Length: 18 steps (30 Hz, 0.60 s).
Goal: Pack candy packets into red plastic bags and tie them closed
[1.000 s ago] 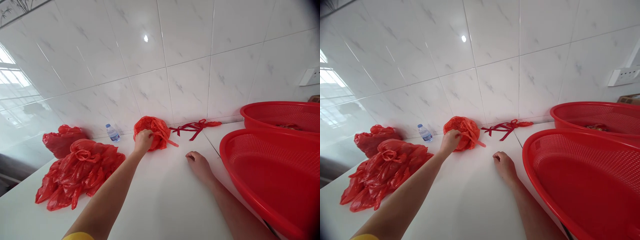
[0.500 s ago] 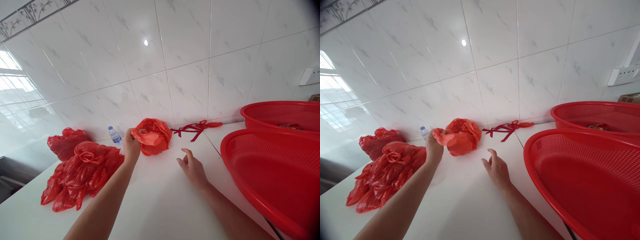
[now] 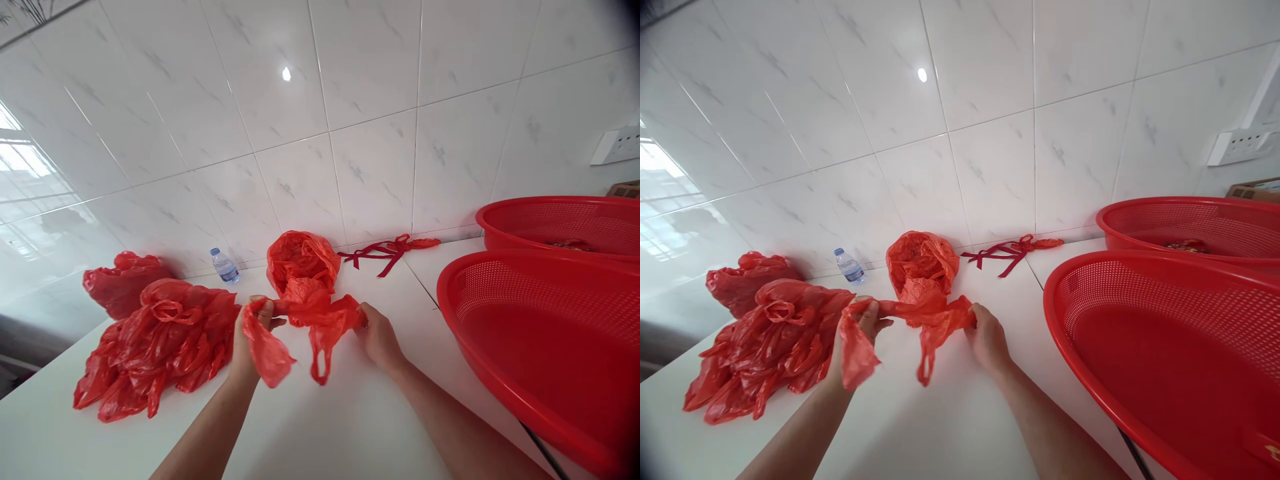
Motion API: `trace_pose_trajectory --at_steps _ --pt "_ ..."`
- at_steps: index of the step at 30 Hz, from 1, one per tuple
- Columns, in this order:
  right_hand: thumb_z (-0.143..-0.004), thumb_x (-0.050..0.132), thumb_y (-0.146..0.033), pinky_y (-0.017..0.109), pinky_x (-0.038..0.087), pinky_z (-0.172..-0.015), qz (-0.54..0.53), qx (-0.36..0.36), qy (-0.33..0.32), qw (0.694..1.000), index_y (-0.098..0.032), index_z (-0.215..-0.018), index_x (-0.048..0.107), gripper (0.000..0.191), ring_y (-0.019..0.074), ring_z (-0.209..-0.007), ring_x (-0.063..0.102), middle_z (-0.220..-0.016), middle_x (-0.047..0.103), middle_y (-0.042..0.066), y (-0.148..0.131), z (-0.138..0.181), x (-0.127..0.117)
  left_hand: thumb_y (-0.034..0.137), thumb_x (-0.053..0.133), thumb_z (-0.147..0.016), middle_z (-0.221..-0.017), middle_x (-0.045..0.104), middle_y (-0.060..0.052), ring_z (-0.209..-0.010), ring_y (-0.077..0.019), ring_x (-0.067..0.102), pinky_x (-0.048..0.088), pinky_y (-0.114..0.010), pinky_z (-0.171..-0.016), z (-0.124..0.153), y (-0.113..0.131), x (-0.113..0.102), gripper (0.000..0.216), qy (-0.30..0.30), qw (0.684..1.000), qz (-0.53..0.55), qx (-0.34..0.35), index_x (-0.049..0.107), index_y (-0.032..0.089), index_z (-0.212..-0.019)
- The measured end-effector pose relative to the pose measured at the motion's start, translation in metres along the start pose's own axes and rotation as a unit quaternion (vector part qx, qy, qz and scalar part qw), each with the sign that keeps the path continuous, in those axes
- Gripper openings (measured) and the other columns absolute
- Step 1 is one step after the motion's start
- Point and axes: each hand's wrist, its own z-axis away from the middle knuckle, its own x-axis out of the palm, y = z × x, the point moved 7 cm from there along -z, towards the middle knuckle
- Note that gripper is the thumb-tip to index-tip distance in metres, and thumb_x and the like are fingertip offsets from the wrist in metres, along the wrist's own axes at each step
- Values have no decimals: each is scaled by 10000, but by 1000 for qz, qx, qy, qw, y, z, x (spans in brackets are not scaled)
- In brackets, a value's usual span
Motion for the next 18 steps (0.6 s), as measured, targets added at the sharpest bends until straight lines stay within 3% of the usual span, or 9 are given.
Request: trace_pose_trajectory --at_steps 4,9,13,18 --pt "-733 484 -274 221 317 -486 -26 47 36 998 -233 -666 409 109 118 -551 381 -612 467 -60 12 -7 -18 409 695 -702 -759 603 -2 -716 -144 609 502 -223 -559 -3 6 -26 286 85 995 58 13 545 179 -779" --pt "-713 533 -307 232 358 -509 -72 86 69 991 -228 -679 451 119 127 -581 452 -651 515 -44 20 -12 -34 375 712 -704 -756 628 12 -675 -117 600 489 -213 -556 6 8 -40 250 109 987 115 -20 575 187 -795" --pt "-738 541 -393 266 418 -554 -112 121 98 981 -229 -921 519 247 155 -619 545 -716 560 -27 27 -14 -44 391 734 -688 -774 641 -6 -689 -128 601 496 -213 -543 21 -7 -36 279 65 990 100 -72 605 176 -811" --pt "-716 560 -373 278 455 -589 -104 154 135 973 -226 -1119 465 439 180 -737 591 -915 593 27 37 -14 -57 390 695 -736 -955 644 -53 -867 -180 589 535 -277 -682 43 -21 -14 255 -68 994 -15 -80 664 175 -870"
